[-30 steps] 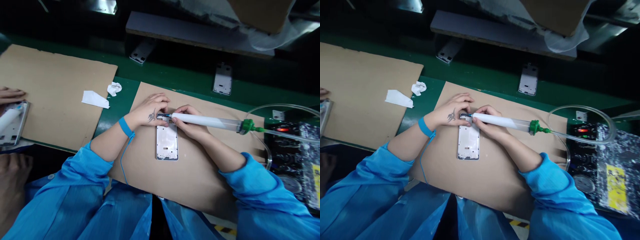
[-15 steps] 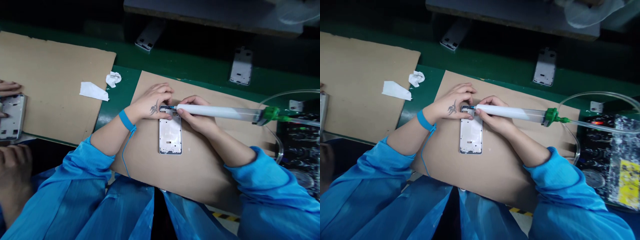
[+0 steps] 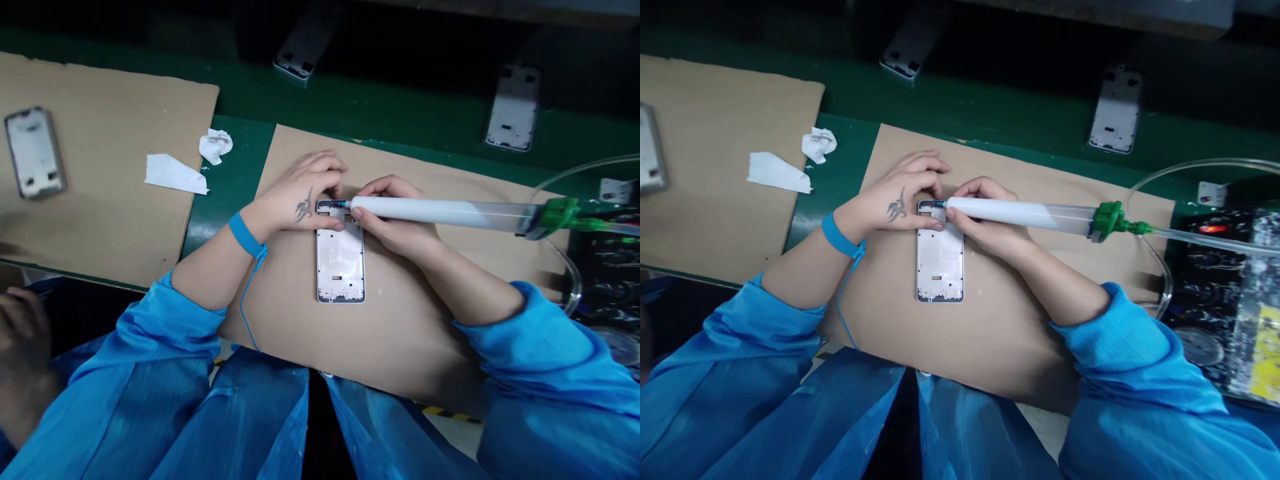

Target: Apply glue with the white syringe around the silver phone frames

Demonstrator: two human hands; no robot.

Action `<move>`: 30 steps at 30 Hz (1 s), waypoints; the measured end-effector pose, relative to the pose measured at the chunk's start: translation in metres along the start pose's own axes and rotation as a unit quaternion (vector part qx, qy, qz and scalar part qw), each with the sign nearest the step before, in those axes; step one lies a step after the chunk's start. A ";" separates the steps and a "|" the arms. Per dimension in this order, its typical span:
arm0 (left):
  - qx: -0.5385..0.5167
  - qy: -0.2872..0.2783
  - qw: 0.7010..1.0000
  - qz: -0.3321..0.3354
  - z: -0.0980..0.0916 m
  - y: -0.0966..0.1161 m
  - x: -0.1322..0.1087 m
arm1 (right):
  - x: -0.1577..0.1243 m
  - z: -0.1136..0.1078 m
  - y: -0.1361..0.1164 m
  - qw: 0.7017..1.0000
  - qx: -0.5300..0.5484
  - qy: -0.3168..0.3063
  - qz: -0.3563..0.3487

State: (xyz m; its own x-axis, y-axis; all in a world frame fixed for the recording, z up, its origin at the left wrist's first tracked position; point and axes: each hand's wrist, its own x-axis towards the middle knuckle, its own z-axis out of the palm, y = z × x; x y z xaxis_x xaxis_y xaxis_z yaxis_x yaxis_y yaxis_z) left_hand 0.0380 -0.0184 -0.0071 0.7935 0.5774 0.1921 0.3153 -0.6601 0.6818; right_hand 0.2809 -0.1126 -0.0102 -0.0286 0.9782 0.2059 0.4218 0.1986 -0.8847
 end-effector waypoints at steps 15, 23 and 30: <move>0.007 0.002 1.000 0.002 -0.001 0.002 -0.003 | 0.001 0.000 -0.004 1.000 0.015 -0.013 0.016; 0.000 0.000 1.000 -0.003 -0.003 0.003 -0.003 | 0.001 0.000 -0.003 0.999 0.014 -0.026 0.024; 0.000 -0.004 1.000 -0.010 -0.003 0.004 -0.003 | 0.001 -0.001 -0.005 0.999 0.016 -0.032 0.023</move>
State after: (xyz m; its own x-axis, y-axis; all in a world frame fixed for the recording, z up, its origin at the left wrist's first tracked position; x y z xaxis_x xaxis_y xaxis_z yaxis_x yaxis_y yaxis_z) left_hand 0.0359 -0.0214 -0.0030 0.7907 0.5873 0.1728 0.3318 -0.6484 0.6852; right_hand 0.2802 -0.1126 -0.0054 -0.0679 0.9879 0.1396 0.3951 0.1551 -0.9055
